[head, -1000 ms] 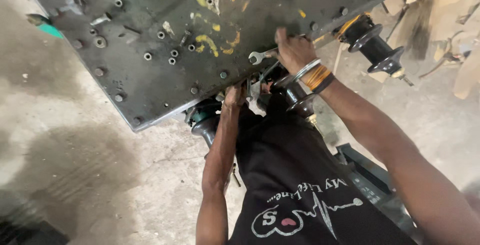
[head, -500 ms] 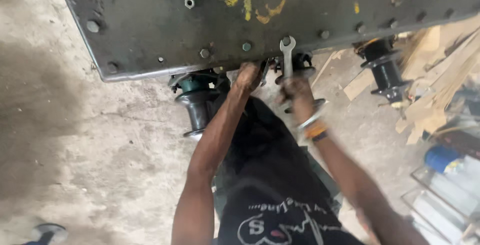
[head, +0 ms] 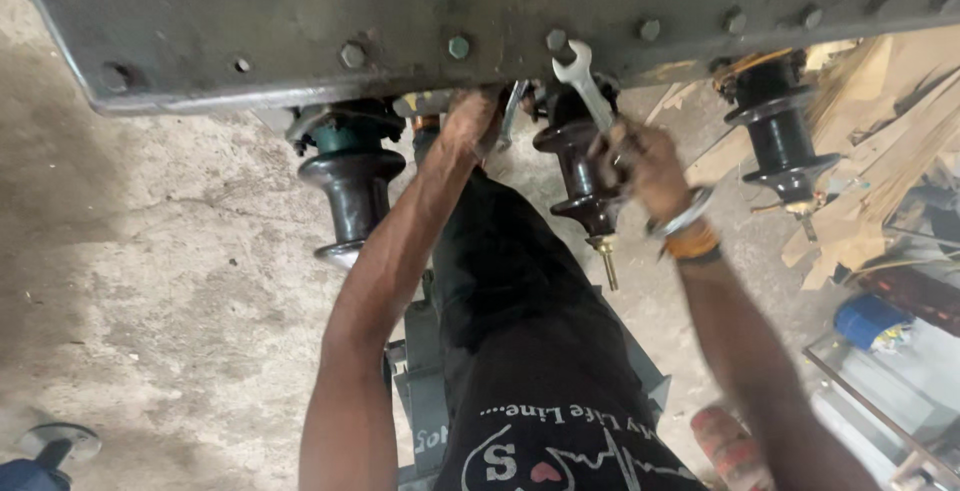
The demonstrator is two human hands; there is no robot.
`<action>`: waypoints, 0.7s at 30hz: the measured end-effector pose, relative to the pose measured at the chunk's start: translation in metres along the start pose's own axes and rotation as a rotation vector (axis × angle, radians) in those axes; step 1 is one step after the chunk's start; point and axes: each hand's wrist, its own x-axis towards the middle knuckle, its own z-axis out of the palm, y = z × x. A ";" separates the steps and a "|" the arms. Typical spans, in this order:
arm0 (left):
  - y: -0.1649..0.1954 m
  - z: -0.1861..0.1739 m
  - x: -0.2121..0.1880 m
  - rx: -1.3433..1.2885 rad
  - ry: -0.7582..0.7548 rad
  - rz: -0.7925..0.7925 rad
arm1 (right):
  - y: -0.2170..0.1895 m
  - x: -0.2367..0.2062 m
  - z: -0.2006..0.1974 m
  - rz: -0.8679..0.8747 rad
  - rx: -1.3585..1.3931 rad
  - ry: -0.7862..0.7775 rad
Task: The person uses open-end wrenches to tighten bolts on a large metal plate fitted with dark insulator components, working bolt by bolt along the edge. They reposition the wrenches, hold the hardware by hand, and move around the assembly to reach different fasteners.
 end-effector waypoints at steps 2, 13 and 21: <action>0.006 0.006 -0.006 -0.027 -0.056 0.046 | 0.011 0.022 -0.034 -0.066 -0.084 -0.102; 0.009 0.012 -0.003 0.017 -0.045 0.081 | -0.005 0.025 0.084 0.091 0.672 0.201; -0.008 -0.007 -0.001 -0.072 -0.030 0.002 | -0.011 -0.019 0.131 0.061 0.903 0.040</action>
